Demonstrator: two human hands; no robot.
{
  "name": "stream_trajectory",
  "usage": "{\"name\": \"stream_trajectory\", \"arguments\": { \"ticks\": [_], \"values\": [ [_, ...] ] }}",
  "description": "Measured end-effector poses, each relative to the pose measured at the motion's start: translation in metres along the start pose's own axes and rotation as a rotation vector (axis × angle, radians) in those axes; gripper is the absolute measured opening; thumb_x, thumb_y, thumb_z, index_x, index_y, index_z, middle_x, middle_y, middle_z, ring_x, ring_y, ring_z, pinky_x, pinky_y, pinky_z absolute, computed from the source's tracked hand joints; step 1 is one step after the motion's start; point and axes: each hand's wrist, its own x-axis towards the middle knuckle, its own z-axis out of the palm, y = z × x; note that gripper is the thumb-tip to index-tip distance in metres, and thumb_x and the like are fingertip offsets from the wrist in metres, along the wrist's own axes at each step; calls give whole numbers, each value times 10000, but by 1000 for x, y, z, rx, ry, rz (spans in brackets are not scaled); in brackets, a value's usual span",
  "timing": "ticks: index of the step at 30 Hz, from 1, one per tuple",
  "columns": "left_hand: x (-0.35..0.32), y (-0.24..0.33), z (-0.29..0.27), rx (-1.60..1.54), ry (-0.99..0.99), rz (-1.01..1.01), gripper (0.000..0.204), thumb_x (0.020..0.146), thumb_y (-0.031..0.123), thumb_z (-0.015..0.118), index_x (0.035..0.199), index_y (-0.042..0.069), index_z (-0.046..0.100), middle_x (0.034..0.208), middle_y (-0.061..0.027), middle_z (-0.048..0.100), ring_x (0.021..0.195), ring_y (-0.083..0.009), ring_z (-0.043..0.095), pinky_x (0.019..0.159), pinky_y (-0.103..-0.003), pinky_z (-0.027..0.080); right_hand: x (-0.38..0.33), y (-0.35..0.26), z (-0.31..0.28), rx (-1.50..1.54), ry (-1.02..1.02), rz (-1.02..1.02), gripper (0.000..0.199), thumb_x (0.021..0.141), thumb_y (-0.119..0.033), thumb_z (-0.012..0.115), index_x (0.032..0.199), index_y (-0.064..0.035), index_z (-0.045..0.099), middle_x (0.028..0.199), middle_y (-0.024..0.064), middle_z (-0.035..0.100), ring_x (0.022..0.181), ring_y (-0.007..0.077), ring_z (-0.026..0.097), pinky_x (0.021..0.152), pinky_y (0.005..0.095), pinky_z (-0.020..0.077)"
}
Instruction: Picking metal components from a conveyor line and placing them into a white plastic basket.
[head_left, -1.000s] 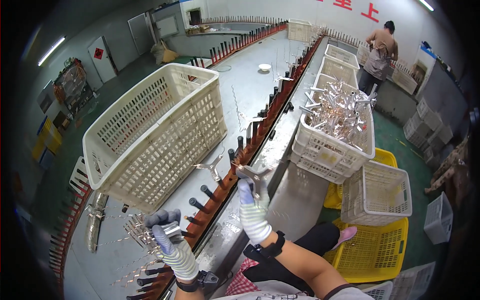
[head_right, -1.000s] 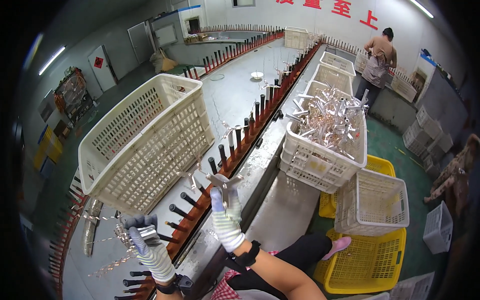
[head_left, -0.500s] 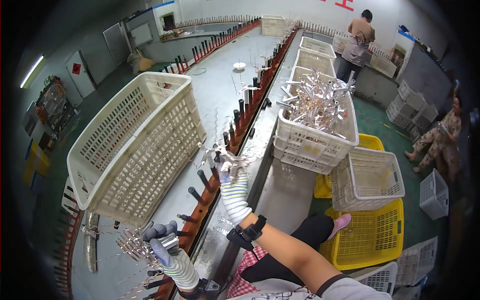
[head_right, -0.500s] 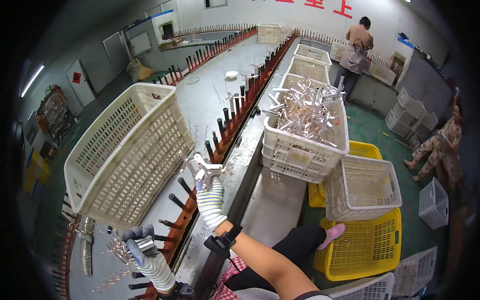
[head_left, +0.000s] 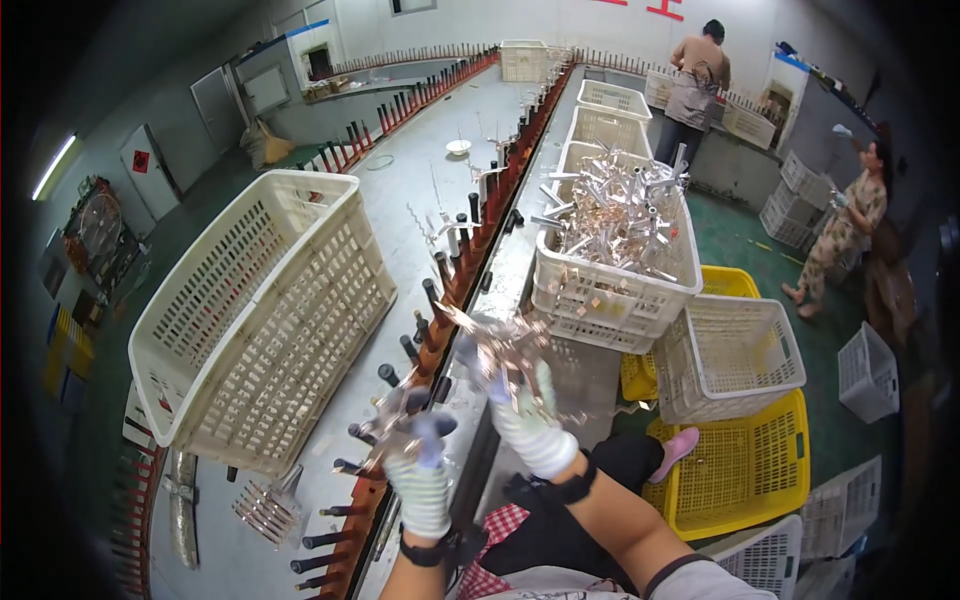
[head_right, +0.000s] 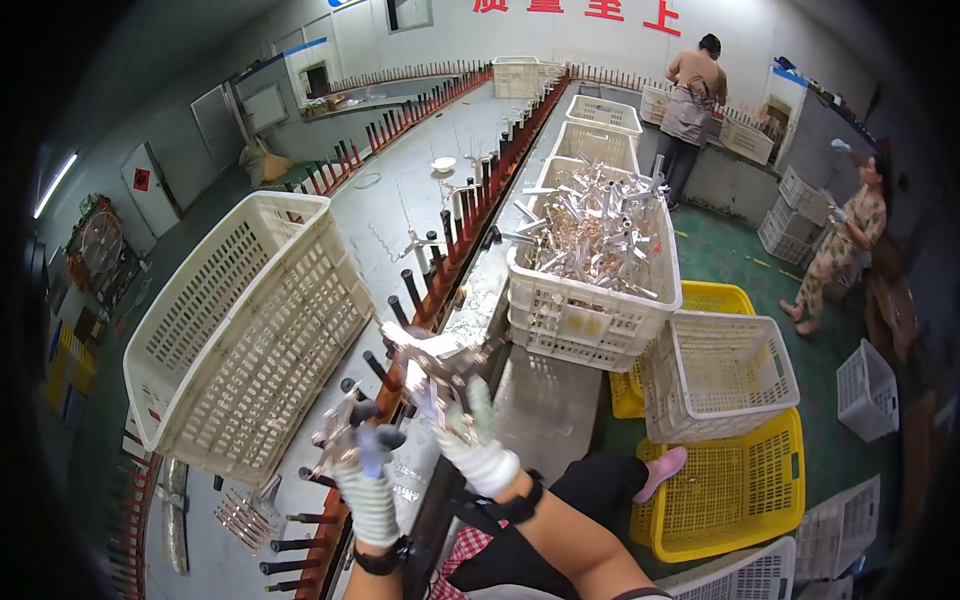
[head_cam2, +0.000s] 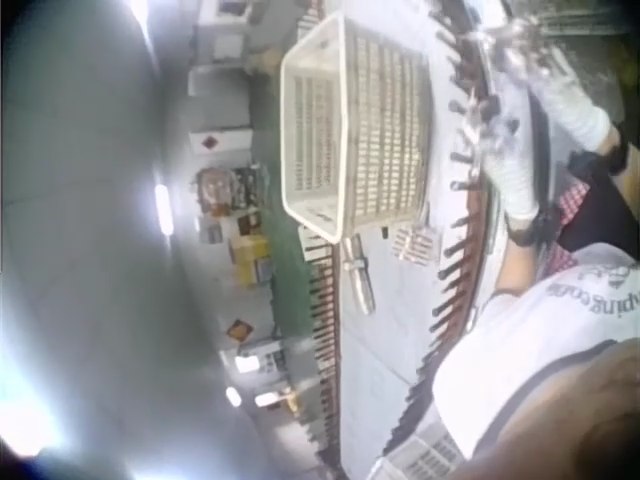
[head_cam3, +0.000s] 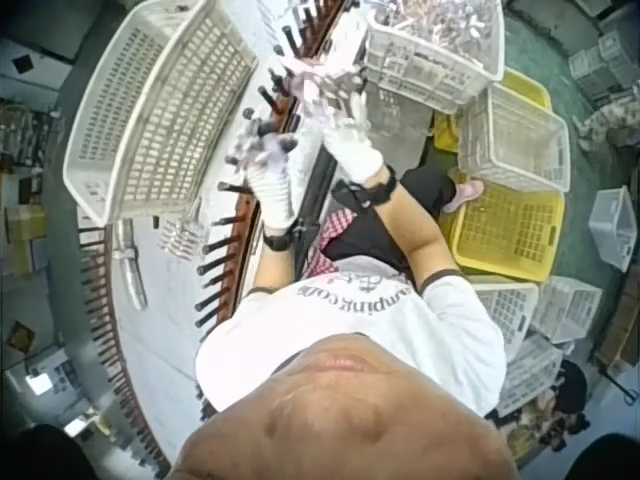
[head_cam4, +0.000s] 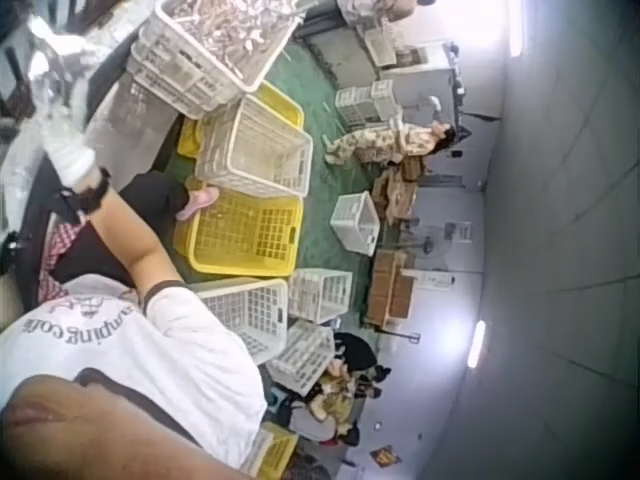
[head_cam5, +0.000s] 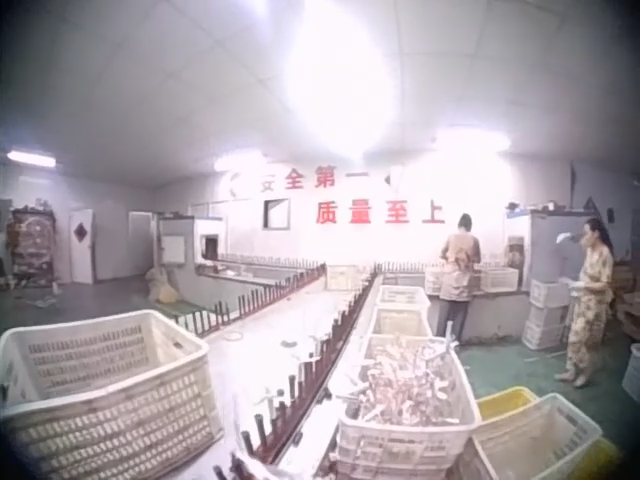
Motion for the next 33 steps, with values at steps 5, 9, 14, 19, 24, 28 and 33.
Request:
{"name": "stream_trajectory", "arguments": {
  "ticks": [5,9,14,19,24,28,33],
  "values": [
    [-7,-104,40,902,-412,529,410,830,213,534,1124,-64,459,975,-251,553,918,-380,526,875,-429,399,-86,12,-99,-964,174,-92,453,863,-108,518,1265,26,360,1089,197,543,1073,285,512,873,342,438],
    [-36,-77,84,878,-806,529,548,799,163,562,1212,-121,339,1075,-285,525,861,-387,578,726,-385,489,-102,-61,-72,-465,357,136,288,839,-119,583,1118,-58,550,996,30,599,917,120,548,814,275,440],
    [-104,-69,151,640,-1087,706,522,779,147,572,1197,-93,370,831,-233,591,697,-392,578,623,-438,481,-174,-118,-116,-197,534,-22,251,840,-112,578,1081,-44,560,974,27,607,898,110,561,801,235,439],
    [-162,-86,181,561,-1505,728,515,780,255,576,1194,-15,431,1094,-226,538,840,-366,568,711,-426,473,-281,-134,-168,243,772,-93,180,809,-76,582,989,-72,575,894,33,617,782,131,592,700,264,483],
    [-156,-75,166,333,-1543,531,461,783,204,572,1185,4,466,1217,-229,456,1020,-371,511,882,-391,419,-324,-152,-227,563,1076,-355,109,789,-91,599,889,-68,562,751,46,584,705,161,570,637,315,492],
    [-119,-84,143,202,-1183,155,439,841,118,511,1244,-17,402,1265,-175,443,1171,-275,431,990,-354,324,-465,-226,-404,215,1170,-355,142,761,-147,650,772,-77,526,607,17,514,607,164,513,640,335,472],
    [-17,-74,80,427,-387,225,469,890,110,473,1318,-8,323,1328,-137,382,1223,-223,356,1031,-335,270,-428,-228,-405,-266,1715,-34,662,737,-383,668,1263,-103,381,1216,135,437,1097,296,427,881,440,390]
  ]
}}
